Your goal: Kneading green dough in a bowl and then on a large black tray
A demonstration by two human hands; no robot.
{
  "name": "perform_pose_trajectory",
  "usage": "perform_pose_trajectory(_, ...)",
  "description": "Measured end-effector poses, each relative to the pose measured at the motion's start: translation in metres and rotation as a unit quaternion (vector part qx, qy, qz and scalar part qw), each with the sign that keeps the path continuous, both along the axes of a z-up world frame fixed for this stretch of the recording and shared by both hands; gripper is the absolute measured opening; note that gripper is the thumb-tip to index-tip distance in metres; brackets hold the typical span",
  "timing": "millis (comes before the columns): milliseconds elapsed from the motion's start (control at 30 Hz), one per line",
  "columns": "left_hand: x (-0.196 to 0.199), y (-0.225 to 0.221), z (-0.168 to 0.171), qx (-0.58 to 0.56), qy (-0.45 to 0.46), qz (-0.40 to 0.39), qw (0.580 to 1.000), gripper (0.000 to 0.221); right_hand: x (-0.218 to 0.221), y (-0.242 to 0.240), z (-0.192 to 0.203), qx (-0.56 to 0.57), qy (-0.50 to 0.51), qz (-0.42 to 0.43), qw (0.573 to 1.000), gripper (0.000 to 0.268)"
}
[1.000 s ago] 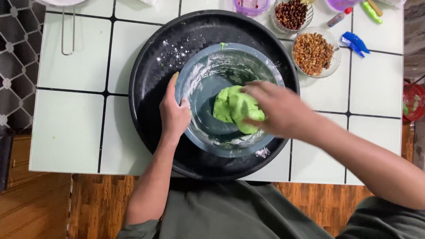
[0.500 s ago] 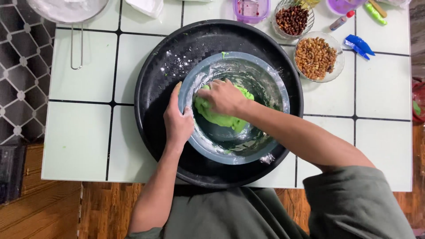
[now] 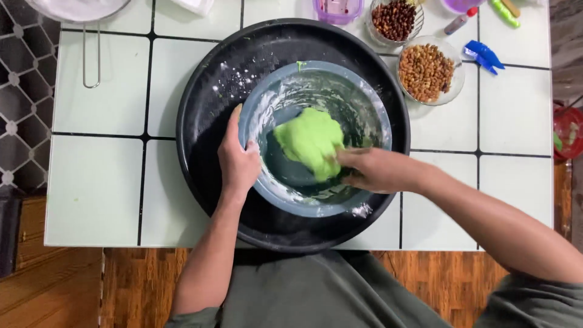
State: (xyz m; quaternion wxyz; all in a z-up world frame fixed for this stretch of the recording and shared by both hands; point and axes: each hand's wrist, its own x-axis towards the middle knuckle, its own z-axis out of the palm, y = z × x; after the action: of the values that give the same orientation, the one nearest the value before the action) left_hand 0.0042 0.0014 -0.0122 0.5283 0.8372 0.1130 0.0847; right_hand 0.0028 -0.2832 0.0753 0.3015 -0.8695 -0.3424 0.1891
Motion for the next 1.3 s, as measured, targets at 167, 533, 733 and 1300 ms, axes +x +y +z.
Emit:
perform_pose_trajectory(167, 0.005, -0.001, 0.011, -0.003, 0.007, -0.013, 1.000, 0.066, 0.019, 0.023, 0.042, -0.129, -0.160, -0.016, 0.979, 0.056)
perform_pose_trajectory(533, 0.009, -0.002, 0.003, -0.011, -0.004, -0.006, 1.000, 0.069, 0.073, 0.088, -0.112, -0.203, -0.227, -0.017, 0.952, 0.074)
perform_pose_trajectory(733, 0.004, -0.002, -0.002, -0.011, -0.013, -0.009, 1.000, 0.067, 0.083, 0.070, -0.112, -0.088, -0.100, -0.144, 0.981, 0.059)
perform_pose_trajectory(1300, 0.001, -0.002, 0.003, -0.011, -0.006, -0.006, 1.000, 0.065, 0.010, 0.038, 0.034, -0.137, -0.124, -0.014, 0.983, 0.038)
